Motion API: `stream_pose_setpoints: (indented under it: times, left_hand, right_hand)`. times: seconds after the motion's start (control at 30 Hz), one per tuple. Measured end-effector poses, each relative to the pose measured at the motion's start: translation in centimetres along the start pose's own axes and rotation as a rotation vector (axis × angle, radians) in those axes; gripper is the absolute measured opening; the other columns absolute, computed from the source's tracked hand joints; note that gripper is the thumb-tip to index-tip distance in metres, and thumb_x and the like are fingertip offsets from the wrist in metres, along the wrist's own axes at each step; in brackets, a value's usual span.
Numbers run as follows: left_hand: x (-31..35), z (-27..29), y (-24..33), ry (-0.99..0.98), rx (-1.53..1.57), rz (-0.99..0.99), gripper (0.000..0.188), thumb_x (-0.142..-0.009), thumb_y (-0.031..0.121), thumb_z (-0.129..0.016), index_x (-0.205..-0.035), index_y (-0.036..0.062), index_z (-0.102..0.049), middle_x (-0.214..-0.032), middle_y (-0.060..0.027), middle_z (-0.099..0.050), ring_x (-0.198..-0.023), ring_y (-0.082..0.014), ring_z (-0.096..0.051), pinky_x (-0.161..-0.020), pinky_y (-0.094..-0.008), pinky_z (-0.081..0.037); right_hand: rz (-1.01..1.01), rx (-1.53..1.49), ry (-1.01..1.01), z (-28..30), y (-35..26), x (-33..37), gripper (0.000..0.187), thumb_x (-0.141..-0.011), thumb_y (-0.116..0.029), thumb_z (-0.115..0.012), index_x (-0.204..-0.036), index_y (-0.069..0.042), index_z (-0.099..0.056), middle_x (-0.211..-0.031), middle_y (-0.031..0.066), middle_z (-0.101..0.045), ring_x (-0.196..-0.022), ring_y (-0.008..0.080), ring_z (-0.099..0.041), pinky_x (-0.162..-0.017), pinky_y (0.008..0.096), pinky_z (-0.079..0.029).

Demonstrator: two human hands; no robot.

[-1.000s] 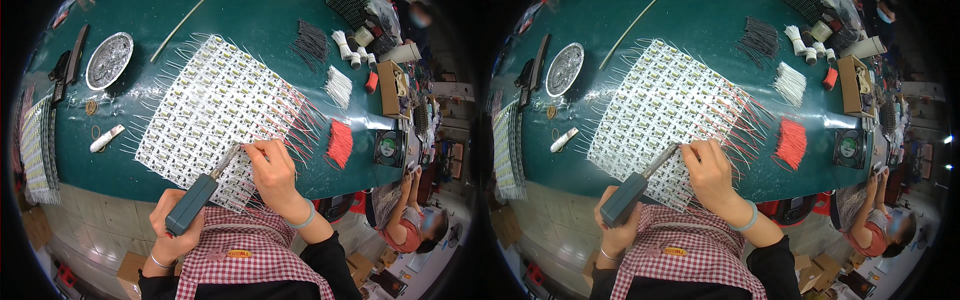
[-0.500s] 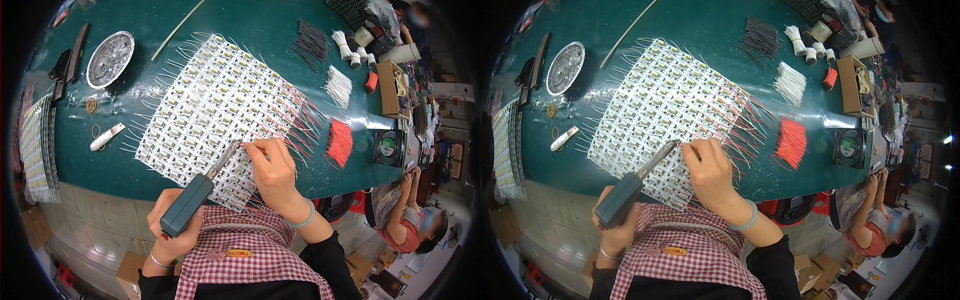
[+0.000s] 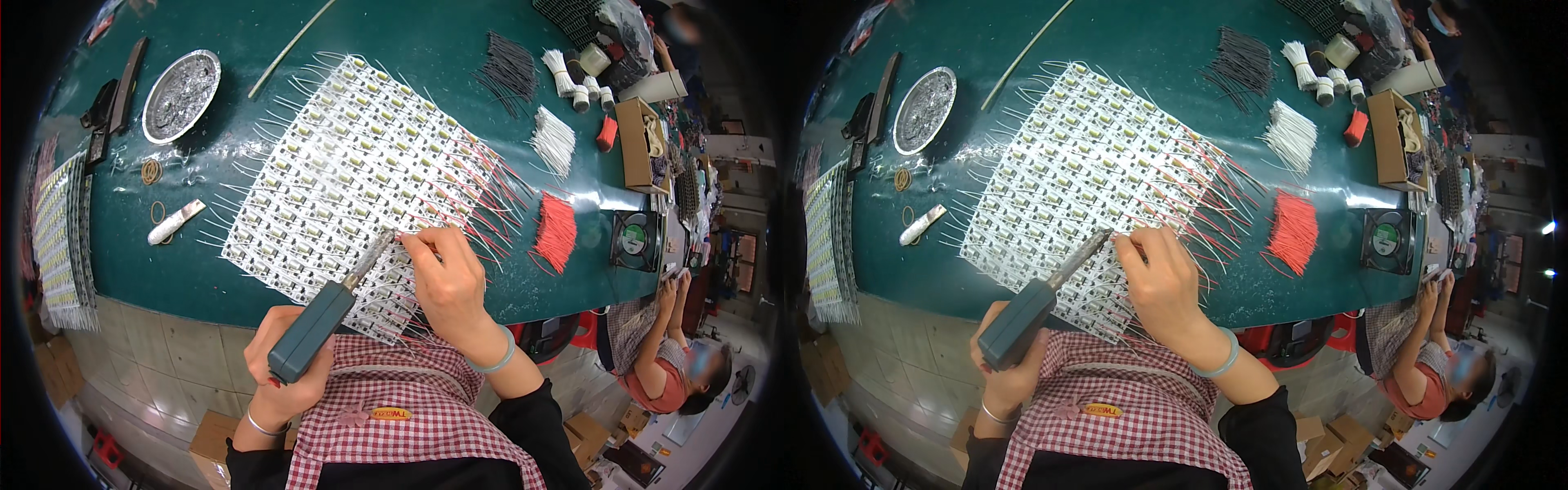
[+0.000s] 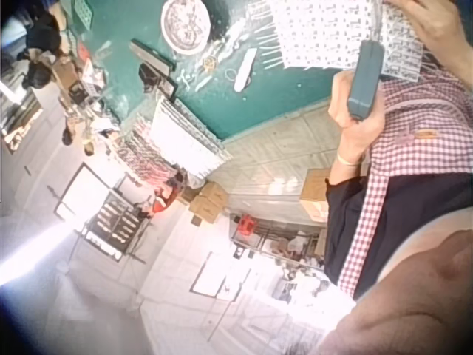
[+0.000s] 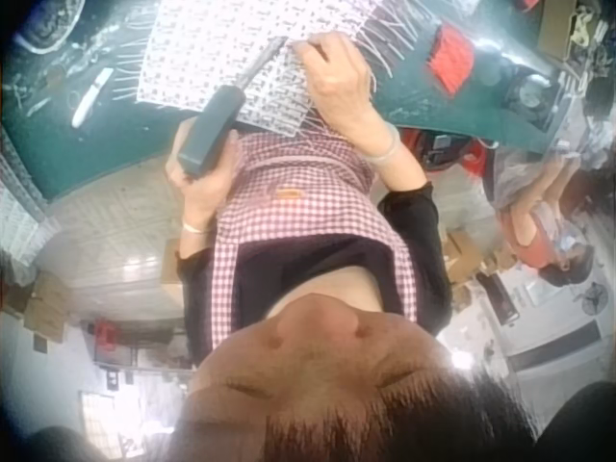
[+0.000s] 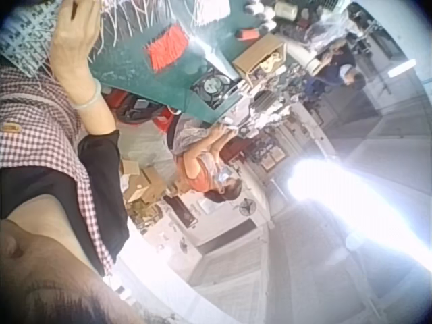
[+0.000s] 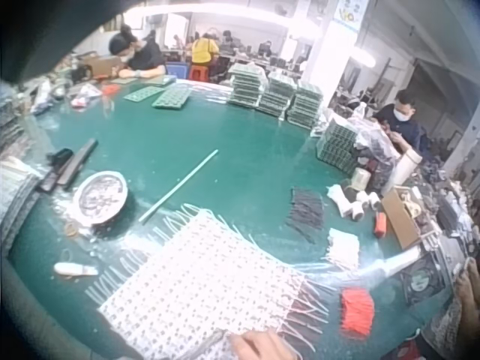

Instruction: The person uses a soldering iron to attach red and white wires to a large LED panel. They pick up individual wires, position them on the panel, and apply heat to secure them. The person occasionally uses a wooden stick to adjust the wires on the board.

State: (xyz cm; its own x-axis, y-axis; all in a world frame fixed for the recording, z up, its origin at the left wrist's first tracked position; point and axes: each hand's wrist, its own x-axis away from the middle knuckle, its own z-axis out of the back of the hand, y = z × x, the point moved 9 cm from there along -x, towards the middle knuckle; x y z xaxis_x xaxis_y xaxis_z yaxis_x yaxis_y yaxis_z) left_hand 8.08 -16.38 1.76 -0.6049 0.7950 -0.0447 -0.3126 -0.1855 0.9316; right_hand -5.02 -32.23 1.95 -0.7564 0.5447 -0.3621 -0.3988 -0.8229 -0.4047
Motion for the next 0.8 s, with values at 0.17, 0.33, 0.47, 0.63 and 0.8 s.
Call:
stream_pose_setpoints:
  times: [0.17,0.33,0.47,0.63,0.8]
  left_hand:
    - [-0.01,-0.18,-0.15,-0.017,-0.016,0.013,0.018,-0.070,-0.007,-0.074,-0.088,-0.0056,-0.071,-0.088,-0.0161,-0.069,-0.078,-0.0286,-0.068,-0.066,-0.0346,-0.054]
    - [-0.07,-0.27,-0.08,-0.024,-0.026,0.002,0.018,-0.070,-0.007,-0.074,-0.088,-0.0054,-0.071,-0.087,-0.0159,-0.068,-0.077,-0.0283,-0.068,-0.066,-0.0347,-0.054]
    - [-0.18,-0.12,0.32,-0.030,-0.047,-0.014,0.019,-0.071,-0.007,-0.075,-0.089,-0.0056,-0.071,-0.087,-0.0159,-0.068,-0.076,-0.0280,-0.068,-0.066,-0.0345,-0.054]
    - [-0.02,0.37,0.53,-0.004,-0.032,-0.017,0.021,-0.071,-0.007,-0.075,-0.092,-0.0065,-0.072,-0.089,-0.0166,-0.069,-0.078,-0.0284,-0.069,-0.068,-0.0343,-0.054]
    - [0.31,0.63,0.39,0.024,0.013,-0.005,0.023,-0.072,-0.007,-0.075,-0.095,-0.0072,-0.072,-0.095,-0.0186,-0.070,-0.081,-0.0290,-0.070,-0.071,-0.0339,-0.056]
  right_hand:
    - [0.011,-0.002,-0.019,-0.10,-0.11,-0.18,0.029,-0.073,0.004,-0.068,-0.102,0.005,-0.068,-0.092,0.0102,-0.058,-0.080,0.0254,-0.059,-0.064,0.0347,-0.050]
    - [0.021,0.008,-0.022,-0.14,-0.20,-0.24,0.030,-0.073,0.005,-0.068,-0.102,0.006,-0.068,-0.092,0.0110,-0.058,-0.080,0.0259,-0.058,-0.064,0.0348,-0.050]
    - [0.016,0.006,-0.029,0.00,-0.28,-0.36,0.030,-0.072,0.005,-0.069,-0.102,0.005,-0.068,-0.092,0.0110,-0.058,-0.080,0.0259,-0.058,-0.063,0.0344,-0.050]
    - [0.020,0.012,-0.022,-0.02,-0.26,-0.33,0.030,-0.071,0.006,-0.068,-0.101,0.005,-0.067,-0.091,0.0107,-0.058,-0.080,0.0255,-0.059,-0.063,0.0343,-0.051]
    - [0.014,0.015,-0.016,0.04,-0.33,-0.37,0.030,-0.071,0.005,-0.068,-0.101,0.004,-0.067,-0.091,0.0100,-0.057,-0.081,0.0255,-0.059,-0.063,0.0344,-0.051]
